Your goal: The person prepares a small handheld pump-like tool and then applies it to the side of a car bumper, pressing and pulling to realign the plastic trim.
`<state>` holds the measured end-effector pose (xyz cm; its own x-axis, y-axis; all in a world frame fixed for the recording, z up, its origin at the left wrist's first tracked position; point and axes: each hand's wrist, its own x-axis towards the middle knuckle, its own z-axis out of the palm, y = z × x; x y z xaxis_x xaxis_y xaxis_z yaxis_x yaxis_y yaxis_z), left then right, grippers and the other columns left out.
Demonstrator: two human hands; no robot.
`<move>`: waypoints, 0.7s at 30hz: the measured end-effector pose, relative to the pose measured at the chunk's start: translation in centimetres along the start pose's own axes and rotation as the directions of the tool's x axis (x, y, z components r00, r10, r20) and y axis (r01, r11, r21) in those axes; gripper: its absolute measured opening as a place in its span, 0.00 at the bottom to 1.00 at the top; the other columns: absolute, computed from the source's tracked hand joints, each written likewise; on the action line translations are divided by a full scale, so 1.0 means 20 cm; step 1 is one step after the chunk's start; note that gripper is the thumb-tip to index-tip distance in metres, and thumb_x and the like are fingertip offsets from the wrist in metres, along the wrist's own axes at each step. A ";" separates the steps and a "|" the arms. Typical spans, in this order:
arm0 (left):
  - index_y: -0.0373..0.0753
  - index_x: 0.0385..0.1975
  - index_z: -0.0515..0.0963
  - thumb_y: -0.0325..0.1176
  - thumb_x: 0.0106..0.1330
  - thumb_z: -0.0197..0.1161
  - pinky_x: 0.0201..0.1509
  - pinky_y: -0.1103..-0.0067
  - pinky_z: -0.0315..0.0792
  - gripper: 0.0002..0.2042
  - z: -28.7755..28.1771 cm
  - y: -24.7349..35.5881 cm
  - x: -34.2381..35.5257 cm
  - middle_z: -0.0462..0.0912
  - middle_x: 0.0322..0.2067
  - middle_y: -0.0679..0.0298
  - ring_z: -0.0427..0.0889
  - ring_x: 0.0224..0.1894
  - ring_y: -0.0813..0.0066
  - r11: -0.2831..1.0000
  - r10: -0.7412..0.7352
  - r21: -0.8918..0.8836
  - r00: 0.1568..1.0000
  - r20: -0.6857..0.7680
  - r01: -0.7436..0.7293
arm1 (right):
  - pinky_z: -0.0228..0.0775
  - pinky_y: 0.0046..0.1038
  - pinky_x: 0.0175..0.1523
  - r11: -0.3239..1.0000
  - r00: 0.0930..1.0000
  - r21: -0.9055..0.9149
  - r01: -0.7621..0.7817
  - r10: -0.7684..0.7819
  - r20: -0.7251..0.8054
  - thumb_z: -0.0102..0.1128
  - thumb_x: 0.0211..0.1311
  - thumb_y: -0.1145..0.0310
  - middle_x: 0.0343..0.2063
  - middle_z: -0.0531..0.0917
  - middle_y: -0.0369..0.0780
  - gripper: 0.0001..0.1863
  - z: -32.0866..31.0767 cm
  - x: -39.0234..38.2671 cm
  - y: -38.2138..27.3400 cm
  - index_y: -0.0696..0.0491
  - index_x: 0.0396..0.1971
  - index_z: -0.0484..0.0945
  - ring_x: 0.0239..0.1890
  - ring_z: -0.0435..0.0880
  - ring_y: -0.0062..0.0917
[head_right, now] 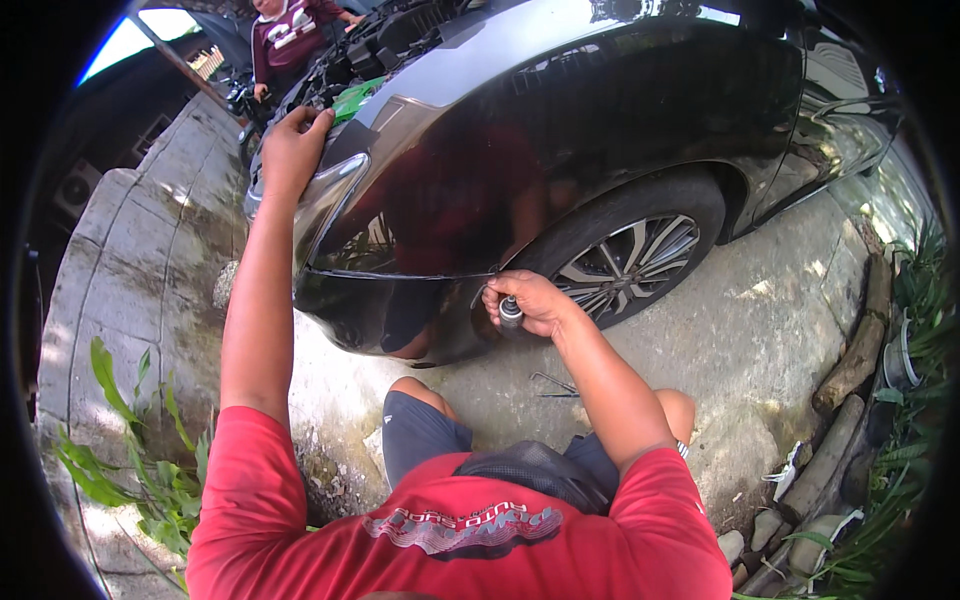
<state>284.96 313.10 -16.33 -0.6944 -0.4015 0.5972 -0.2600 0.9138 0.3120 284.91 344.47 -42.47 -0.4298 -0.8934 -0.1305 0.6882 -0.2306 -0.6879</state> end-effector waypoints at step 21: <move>0.44 0.36 0.85 0.57 0.60 0.65 0.39 0.64 0.74 0.21 0.02 0.01 -0.01 0.85 0.28 0.57 0.85 0.34 0.56 1.000 -0.018 0.016 0.999 -0.033 0.019 | 0.75 0.44 0.45 -0.301 0.847 -0.954 0.002 -0.507 0.161 0.58 0.66 0.64 0.31 0.84 0.47 0.11 0.21 -0.13 -0.11 0.55 0.33 0.83 0.39 0.84 0.45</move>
<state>284.78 313.34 -16.62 -0.6669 -0.4199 0.6156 -0.2834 0.9070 0.3116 286.95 345.62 -37.70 -0.6184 -0.7018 0.3536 -0.7652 0.4352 -0.4744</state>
